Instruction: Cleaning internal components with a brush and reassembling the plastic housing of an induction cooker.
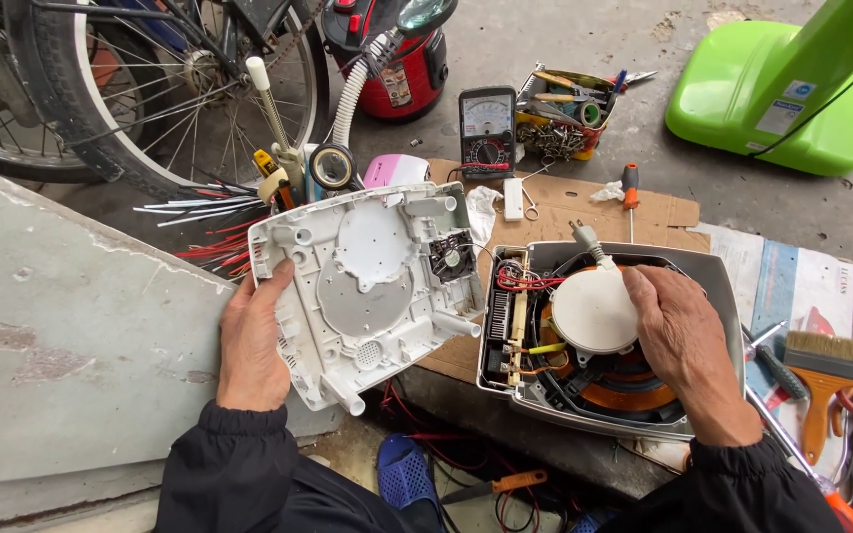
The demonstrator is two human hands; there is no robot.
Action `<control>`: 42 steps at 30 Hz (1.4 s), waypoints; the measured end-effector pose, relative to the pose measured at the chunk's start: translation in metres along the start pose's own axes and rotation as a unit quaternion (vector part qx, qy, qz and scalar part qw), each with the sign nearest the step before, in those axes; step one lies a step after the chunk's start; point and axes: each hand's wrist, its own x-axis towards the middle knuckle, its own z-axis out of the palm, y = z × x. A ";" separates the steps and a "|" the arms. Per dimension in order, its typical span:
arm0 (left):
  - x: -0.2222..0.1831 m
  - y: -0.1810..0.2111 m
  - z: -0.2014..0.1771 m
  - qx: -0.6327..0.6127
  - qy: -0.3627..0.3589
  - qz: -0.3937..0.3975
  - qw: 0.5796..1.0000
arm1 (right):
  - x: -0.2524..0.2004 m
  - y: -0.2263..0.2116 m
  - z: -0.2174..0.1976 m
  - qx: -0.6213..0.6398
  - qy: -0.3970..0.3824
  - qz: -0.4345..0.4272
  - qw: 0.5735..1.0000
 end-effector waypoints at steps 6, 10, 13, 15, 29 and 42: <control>0.003 0.000 -0.002 0.004 -0.001 -0.007 1.000 | 0.003 0.002 0.002 -0.006 -0.001 0.001 1.000; 0.008 -0.005 -0.004 -0.007 -0.003 0.004 1.000 | 0.004 0.004 0.000 -0.030 -0.007 -0.025 0.999; 0.003 -0.002 -0.002 0.009 0.000 0.015 1.000 | -0.002 -0.001 0.004 -0.045 0.007 -0.032 0.998; 0.004 -0.002 -0.002 0.016 0.003 0.020 1.000 | -0.009 -0.013 0.007 -0.066 0.017 -0.034 0.997; 0.005 -0.007 0.010 0.047 -0.009 0.050 0.998 | -0.011 -0.005 0.058 -0.185 0.040 -0.079 0.979; -0.014 -0.003 -0.002 0.033 -0.003 0.048 0.998 | -0.059 -0.030 0.044 0.045 0.110 -0.102 0.988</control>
